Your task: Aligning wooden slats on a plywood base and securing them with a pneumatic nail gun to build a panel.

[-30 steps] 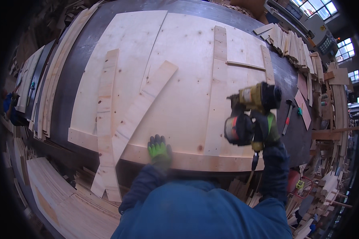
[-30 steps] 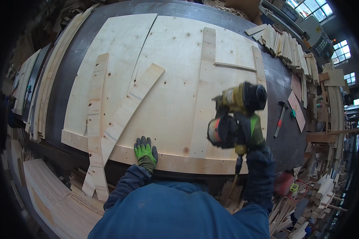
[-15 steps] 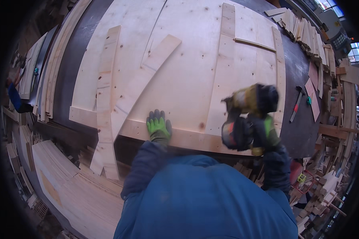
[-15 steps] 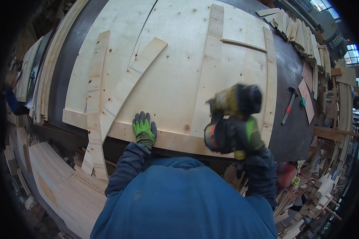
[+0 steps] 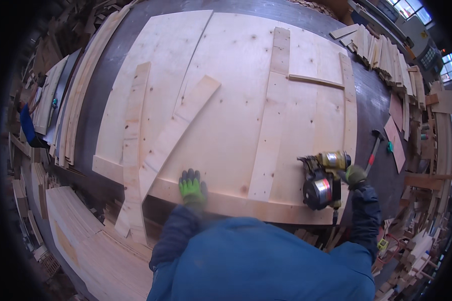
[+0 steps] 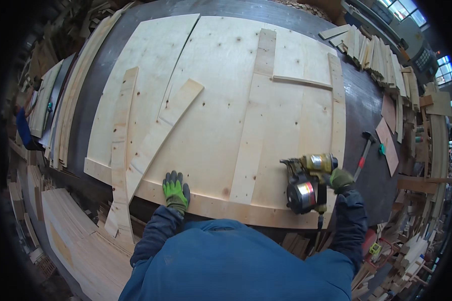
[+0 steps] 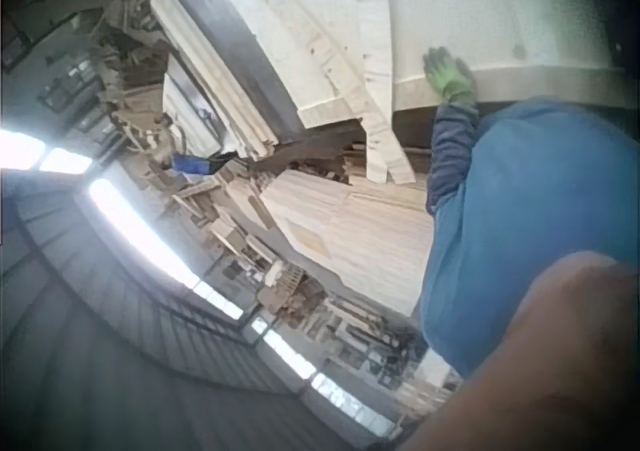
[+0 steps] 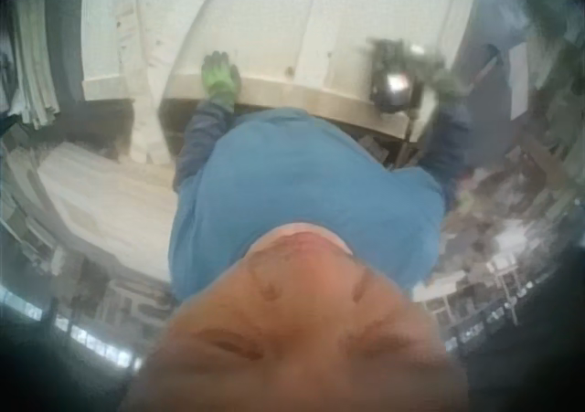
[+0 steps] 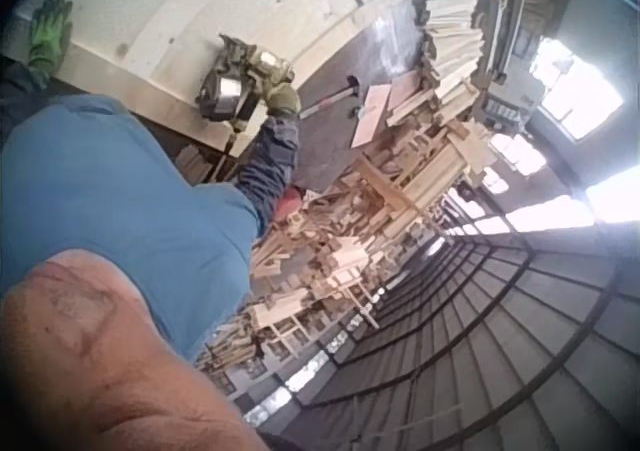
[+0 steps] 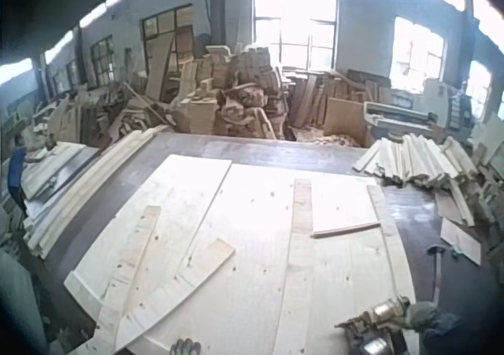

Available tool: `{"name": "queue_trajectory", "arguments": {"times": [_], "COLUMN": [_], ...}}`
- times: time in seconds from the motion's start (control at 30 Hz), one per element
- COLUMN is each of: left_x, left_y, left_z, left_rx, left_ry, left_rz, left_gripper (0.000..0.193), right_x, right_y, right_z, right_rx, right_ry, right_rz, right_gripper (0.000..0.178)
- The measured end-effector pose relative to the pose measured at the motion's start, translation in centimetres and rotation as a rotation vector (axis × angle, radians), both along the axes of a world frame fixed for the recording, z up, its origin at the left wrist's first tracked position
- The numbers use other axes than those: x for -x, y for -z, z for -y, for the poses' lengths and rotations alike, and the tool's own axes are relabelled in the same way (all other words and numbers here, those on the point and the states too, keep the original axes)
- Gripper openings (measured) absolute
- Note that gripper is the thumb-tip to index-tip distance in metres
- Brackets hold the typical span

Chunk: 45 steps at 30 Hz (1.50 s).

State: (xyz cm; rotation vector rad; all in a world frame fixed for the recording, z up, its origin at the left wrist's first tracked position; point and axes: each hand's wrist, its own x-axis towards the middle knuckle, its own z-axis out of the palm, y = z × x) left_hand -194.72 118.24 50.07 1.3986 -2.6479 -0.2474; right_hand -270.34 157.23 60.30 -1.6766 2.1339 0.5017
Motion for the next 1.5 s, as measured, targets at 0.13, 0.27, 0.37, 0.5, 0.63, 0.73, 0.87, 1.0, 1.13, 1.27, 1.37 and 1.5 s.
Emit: {"name": "queue_trajectory", "arguments": {"times": [0.13, 0.27, 0.37, 0.5, 0.63, 0.73, 0.87, 1.0, 1.13, 1.27, 1.37, 1.5], "left_x": [0.3, 0.3, -0.1, 0.2, -1.7, -7.6, -17.7, -18.6, -26.5, -38.6, -52.7, -54.5], "left_y": [-0.9, -0.7, -1.7, -0.3, -2.3, -2.7, -3.8, -5.4, -3.4, -2.4, -4.5, -2.6], "left_z": [0.6, 1.1, 0.2, 1.7, 4.7, 9.2, 18.5, 24.7, 33.1, 45.8, 55.4, 58.9], "left_rx": [-0.05, -0.058, -0.071, -0.045, 0.117, 0.103, 0.207, 0.014, 0.01, -0.007, 0.093, -0.114], "left_ry": [-0.04, -0.078, -0.149, -0.087, 0.021, -0.218, -0.273, -0.235, -0.456, -0.429, -0.227, -0.055], "left_rz": [0.085, 0.089, 0.122, 0.002, 0.106, 0.208, 0.313, 0.374, 0.424, 0.418, 0.246, -0.075], "left_gripper": [0.069, 0.069, 0.068, 0.066, 0.075, 0.095, 0.114, 0.129, 0.131, 0.132, 0.128, 0.113], "right_x": [2.8, 14.5, 15.8, 17.2, 8.2, -2.3, -16.7, -32.0, -50.7, -66.0, -75.5, -80.4], "right_y": [-3.4, 10.1, 16.0, 17.7, 15.1, 6.3, -4.9, -7.4, -7.8, -3.1, 1.9, 5.3], "right_z": [23.0, 38.6, 49.4, 52.0, 40.8, 37.0, 31.1, 25.8, 29.0, 34.8, 41.2, 44.0], "right_rx": [0.29, 0.559, 0.435, 0.375, 0.523, 0.614, 0.608, 0.414, 0.432, 0.483, 0.638, 0.516], "right_ry": [0.398, 0.241, 0.045, 0.131, 0.041, -0.058, -0.068, -0.025, -0.116, -0.035, -0.043, 0.112], "right_rz": [-0.035, -0.258, -0.433, -0.246, -0.177, -0.179, -0.144, -0.094, 0.048, 0.145, 0.22, 0.132], "right_gripper": [0.032, 0.056, 0.085, 0.068, 0.057, 0.049, 0.046, 0.076, 0.072, 0.068, 0.067, 0.07]}}
